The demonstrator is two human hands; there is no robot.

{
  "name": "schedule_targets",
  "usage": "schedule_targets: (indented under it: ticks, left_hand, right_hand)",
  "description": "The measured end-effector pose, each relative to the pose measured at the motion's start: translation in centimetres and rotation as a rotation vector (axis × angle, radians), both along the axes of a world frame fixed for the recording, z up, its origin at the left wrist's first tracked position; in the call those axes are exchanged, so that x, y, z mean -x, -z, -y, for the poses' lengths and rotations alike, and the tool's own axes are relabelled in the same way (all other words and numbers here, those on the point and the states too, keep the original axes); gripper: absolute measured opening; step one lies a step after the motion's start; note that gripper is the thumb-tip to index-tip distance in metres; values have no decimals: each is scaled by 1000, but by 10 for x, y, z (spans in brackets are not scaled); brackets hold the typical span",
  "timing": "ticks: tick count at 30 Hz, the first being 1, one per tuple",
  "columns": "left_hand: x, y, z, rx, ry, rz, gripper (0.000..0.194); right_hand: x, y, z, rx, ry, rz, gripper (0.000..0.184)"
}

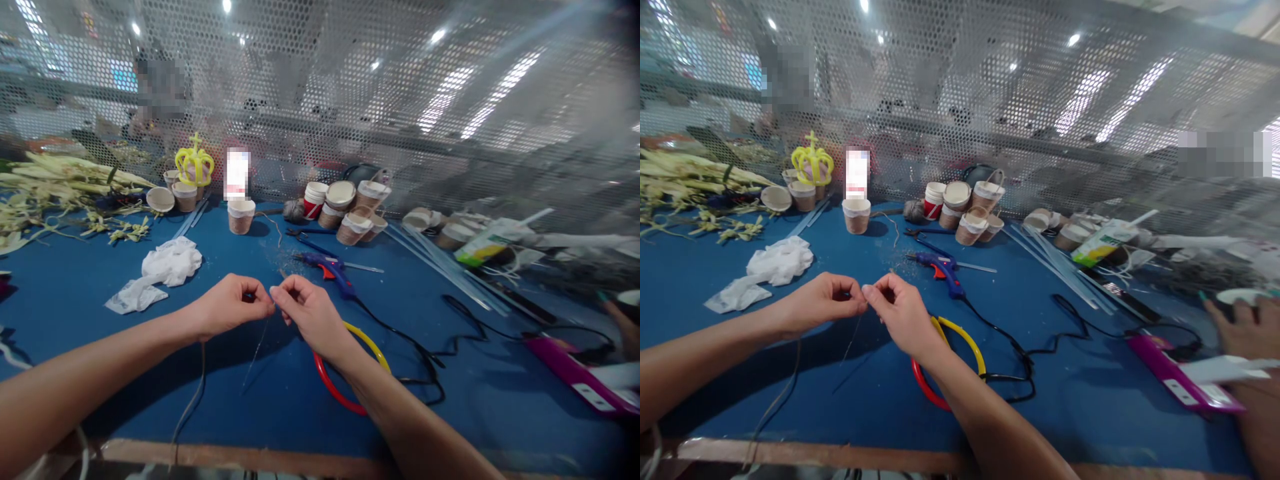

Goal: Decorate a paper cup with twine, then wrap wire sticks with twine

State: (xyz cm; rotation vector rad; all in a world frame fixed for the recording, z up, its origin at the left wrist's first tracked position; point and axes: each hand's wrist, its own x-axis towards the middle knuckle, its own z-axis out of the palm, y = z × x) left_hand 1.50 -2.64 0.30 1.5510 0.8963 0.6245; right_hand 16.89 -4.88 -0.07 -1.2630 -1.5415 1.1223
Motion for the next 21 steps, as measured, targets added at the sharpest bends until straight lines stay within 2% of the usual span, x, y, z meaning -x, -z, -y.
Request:
schedule_targets:
  ticks: [2,8,16,21]
  left_hand:
    - [1,-1,0,37,19,19,21]
    - [3,-6,0,289,53,137,18]
    - [3,-5,-5,393,88,213,17]
    - [1,-6,-4,377,49,208,16]
  right_hand:
    - [0,1,0,8,-6,-33,24]
    - [-1,1,0,111,-145,-303,22]
    - [-1,2,-2,90,-81,-265,21]
    - [-1,2,-2,49,-92,-234,20]
